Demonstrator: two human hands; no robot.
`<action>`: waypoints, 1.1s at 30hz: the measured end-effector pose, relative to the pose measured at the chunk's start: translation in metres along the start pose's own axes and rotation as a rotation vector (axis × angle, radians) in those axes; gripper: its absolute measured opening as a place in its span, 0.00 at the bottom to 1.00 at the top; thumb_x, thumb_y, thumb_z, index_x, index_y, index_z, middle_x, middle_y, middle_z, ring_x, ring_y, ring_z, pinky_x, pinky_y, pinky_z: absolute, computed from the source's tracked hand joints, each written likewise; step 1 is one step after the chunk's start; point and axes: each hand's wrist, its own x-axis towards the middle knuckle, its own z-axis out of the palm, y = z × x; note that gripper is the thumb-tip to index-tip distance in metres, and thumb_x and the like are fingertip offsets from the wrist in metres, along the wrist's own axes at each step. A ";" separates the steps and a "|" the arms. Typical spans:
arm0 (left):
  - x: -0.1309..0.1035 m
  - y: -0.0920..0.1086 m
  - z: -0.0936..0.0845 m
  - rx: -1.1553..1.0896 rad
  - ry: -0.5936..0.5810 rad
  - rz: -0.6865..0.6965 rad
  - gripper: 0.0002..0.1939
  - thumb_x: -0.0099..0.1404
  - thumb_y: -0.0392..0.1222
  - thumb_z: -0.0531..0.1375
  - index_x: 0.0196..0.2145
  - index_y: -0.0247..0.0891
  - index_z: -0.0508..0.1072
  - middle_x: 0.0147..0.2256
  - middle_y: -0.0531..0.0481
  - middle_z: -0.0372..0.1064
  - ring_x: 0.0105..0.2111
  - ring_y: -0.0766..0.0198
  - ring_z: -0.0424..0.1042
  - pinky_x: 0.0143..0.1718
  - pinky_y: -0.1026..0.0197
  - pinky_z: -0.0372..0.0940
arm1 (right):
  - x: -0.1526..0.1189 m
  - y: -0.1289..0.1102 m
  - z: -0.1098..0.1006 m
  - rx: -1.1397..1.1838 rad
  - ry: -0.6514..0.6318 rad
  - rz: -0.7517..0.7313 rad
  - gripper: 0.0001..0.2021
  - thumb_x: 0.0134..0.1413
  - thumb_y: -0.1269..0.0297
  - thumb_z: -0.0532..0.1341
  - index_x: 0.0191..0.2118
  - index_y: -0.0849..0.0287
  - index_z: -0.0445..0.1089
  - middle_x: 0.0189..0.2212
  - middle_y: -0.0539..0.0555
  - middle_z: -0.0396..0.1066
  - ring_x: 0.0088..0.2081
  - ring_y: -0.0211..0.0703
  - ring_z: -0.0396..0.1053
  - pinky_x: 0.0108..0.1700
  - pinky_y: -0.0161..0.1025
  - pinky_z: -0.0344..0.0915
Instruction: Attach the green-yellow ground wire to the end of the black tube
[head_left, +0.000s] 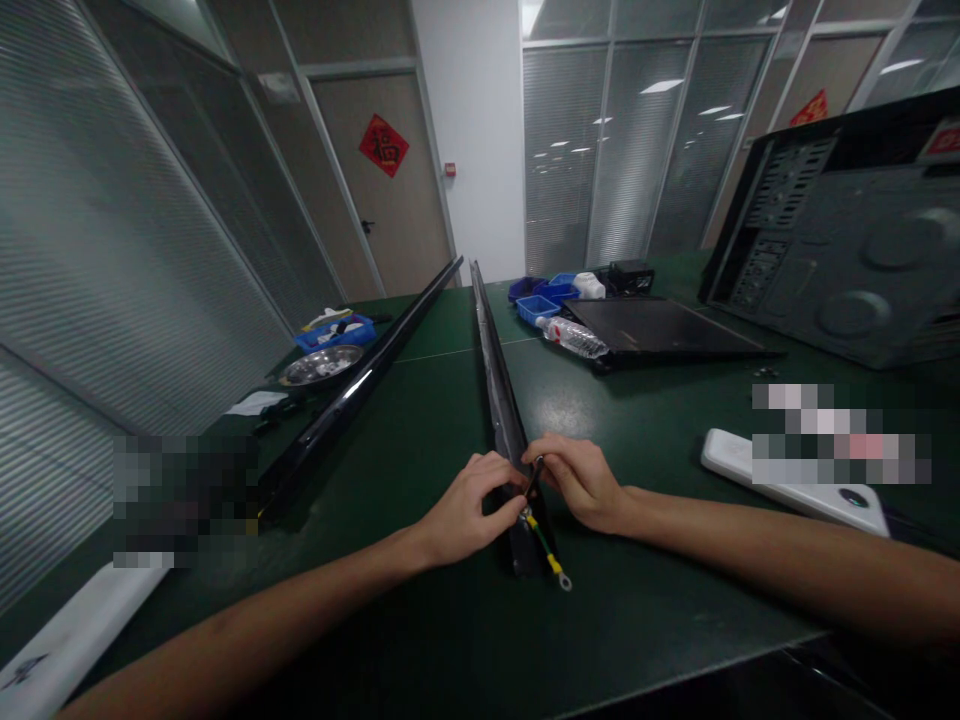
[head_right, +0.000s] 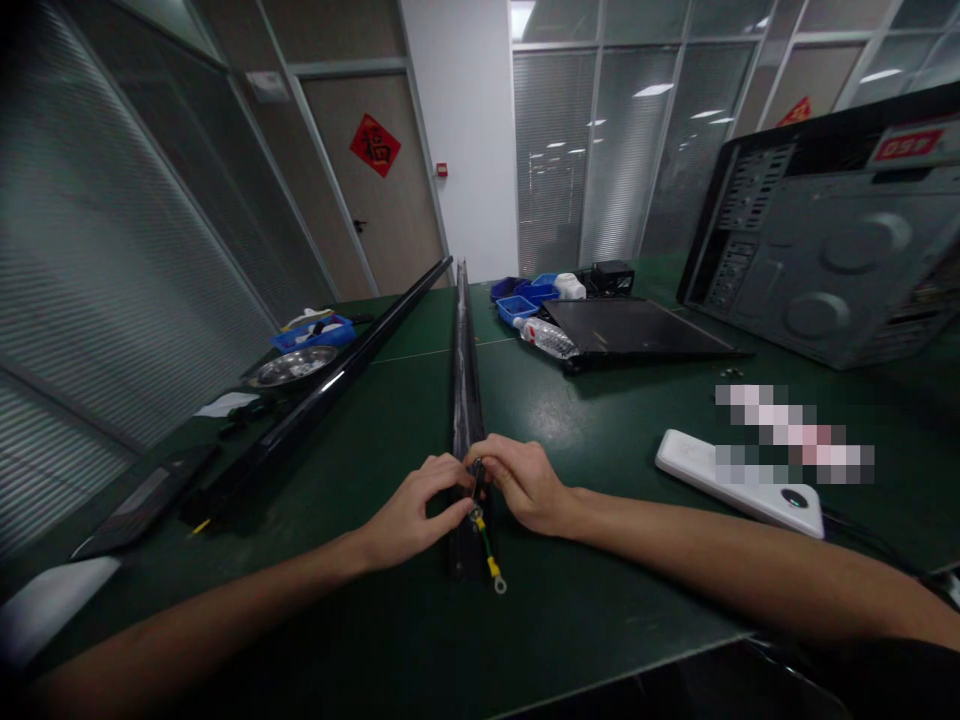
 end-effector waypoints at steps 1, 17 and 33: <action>0.000 0.000 0.000 0.002 0.003 0.001 0.04 0.72 0.39 0.58 0.41 0.39 0.73 0.41 0.49 0.73 0.44 0.57 0.69 0.50 0.54 0.58 | 0.000 0.000 0.000 0.000 0.003 -0.006 0.13 0.75 0.65 0.48 0.44 0.58 0.69 0.30 0.51 0.69 0.26 0.36 0.68 0.33 0.33 0.68; 0.000 0.002 0.000 -0.029 0.016 0.000 0.04 0.72 0.39 0.58 0.41 0.39 0.73 0.41 0.49 0.73 0.44 0.57 0.70 0.49 0.54 0.58 | -0.001 0.001 -0.001 -0.023 0.007 -0.049 0.12 0.75 0.66 0.48 0.47 0.58 0.69 0.31 0.51 0.70 0.27 0.37 0.68 0.33 0.34 0.67; -0.002 -0.001 0.002 -0.025 0.036 0.041 0.06 0.73 0.38 0.57 0.44 0.39 0.75 0.44 0.48 0.74 0.46 0.57 0.70 0.50 0.53 0.58 | -0.003 0.002 0.001 -0.001 0.045 -0.022 0.12 0.75 0.66 0.49 0.50 0.59 0.69 0.33 0.52 0.73 0.26 0.35 0.70 0.32 0.32 0.69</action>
